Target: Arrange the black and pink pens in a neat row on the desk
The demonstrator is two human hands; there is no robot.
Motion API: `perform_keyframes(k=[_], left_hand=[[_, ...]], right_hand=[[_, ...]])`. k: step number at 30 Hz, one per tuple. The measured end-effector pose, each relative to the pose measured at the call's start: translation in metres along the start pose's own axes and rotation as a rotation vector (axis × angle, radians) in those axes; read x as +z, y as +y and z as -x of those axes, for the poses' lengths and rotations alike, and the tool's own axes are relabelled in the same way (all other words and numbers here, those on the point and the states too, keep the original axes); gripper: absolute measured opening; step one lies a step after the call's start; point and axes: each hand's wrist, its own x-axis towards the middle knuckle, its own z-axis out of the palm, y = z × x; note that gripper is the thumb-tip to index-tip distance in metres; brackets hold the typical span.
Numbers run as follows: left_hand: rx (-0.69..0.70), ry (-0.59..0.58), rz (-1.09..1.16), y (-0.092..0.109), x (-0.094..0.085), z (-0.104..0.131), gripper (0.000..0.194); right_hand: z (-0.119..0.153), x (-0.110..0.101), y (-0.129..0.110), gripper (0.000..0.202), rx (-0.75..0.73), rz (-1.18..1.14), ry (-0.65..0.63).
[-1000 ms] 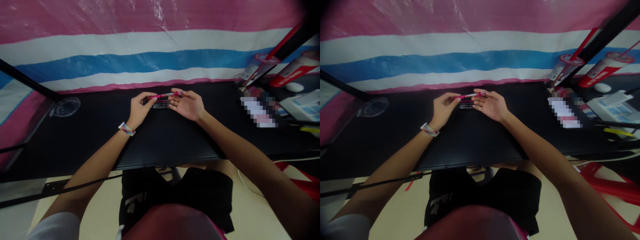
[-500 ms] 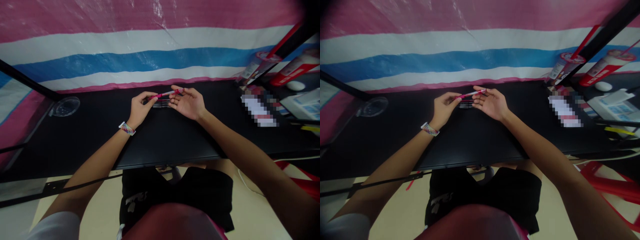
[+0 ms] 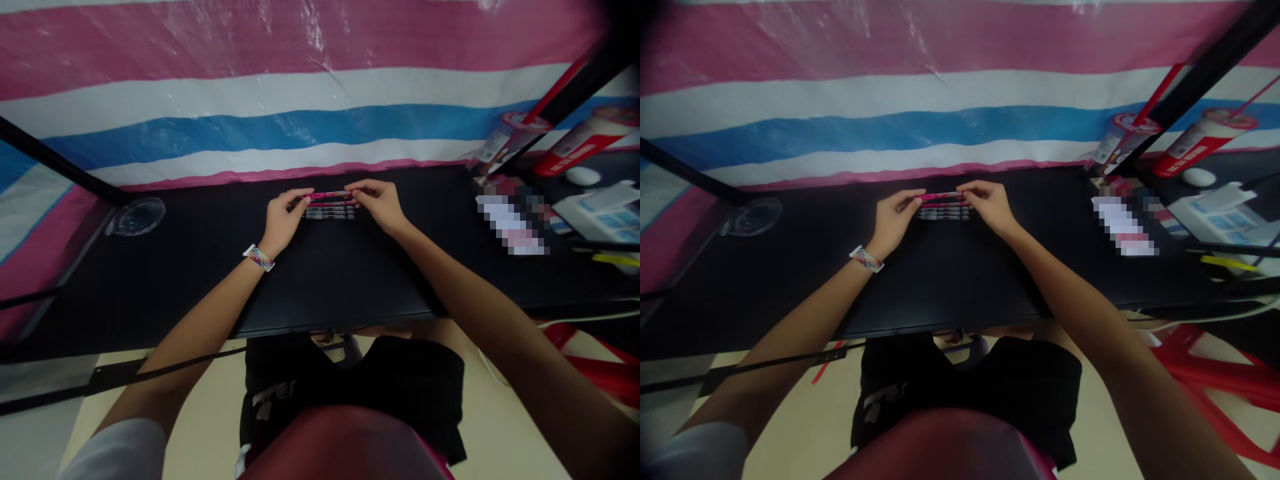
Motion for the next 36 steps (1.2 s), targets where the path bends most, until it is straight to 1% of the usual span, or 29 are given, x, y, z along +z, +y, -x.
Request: perform_keyframes(k=[2, 4, 6, 9, 13, 16, 20, 22, 24, 28, 31, 34, 36], left_hand=[[-0.007, 0.032, -0.030, -0.008, 0.001, -0.003, 0.020], [-0.006, 0.069, -0.080, -0.015, 0.003, -0.007, 0.018], [-0.003, 0.072, -0.117, -0.022, 0.004, -0.010, 0.018], [-0.010, 0.070, -0.131, -0.031, 0.004, -0.012, 0.023], [-0.068, 0.018, -0.132, -0.039, 0.005, -0.013, 0.022], [-0.076, 0.000, -0.171, -0.044, 0.005, -0.013, 0.020], [-0.046, 0.019, -0.205, -0.051, 0.008, -0.015, 0.020], [-0.041, 0.037, -0.218, -0.052, 0.010, -0.016, 0.022], [-0.071, 0.043, -0.245, -0.049, 0.011, -0.016, 0.023], [-0.160, -0.015, -0.345, -0.032, 0.011, -0.016, 0.027], [-0.210, -0.034, -0.363, -0.023, 0.010, -0.016, 0.026], [-0.224, -0.026, -0.327, -0.024, 0.009, -0.016, 0.025], [-0.222, -0.009, -0.270, -0.029, 0.008, -0.016, 0.025]], right_hand=[[-0.003, 0.000, 0.004, 0.016, -0.041, 0.072, 0.009], [-0.007, 0.000, 0.008, 0.015, -0.050, 0.102, 0.013], [-0.011, 0.001, 0.012, 0.015, -0.060, 0.130, 0.020], [-0.017, 0.002, 0.020, 0.021, -0.082, 0.260, 0.017], [-0.019, 0.003, 0.028, 0.030, -0.124, 0.450, -0.014], [-0.018, 0.002, 0.032, 0.034, -0.115, 0.492, -0.020], [-0.019, 0.000, 0.036, 0.041, -0.115, 0.534, -0.014], [-0.019, 0.000, 0.036, 0.042, -0.129, 0.560, -0.019], [-0.019, 0.000, 0.036, 0.045, -0.132, 0.579, -0.024], [-0.016, 0.002, 0.033, 0.052, -0.152, 0.638, -0.030], [-0.014, 0.004, 0.030, 0.053, -0.170, 0.669, -0.043], [-0.012, 0.004, 0.028, 0.050, -0.150, 0.667, -0.032], [-0.011, 0.003, 0.027, 0.048, -0.108, 0.646, 0.008]])
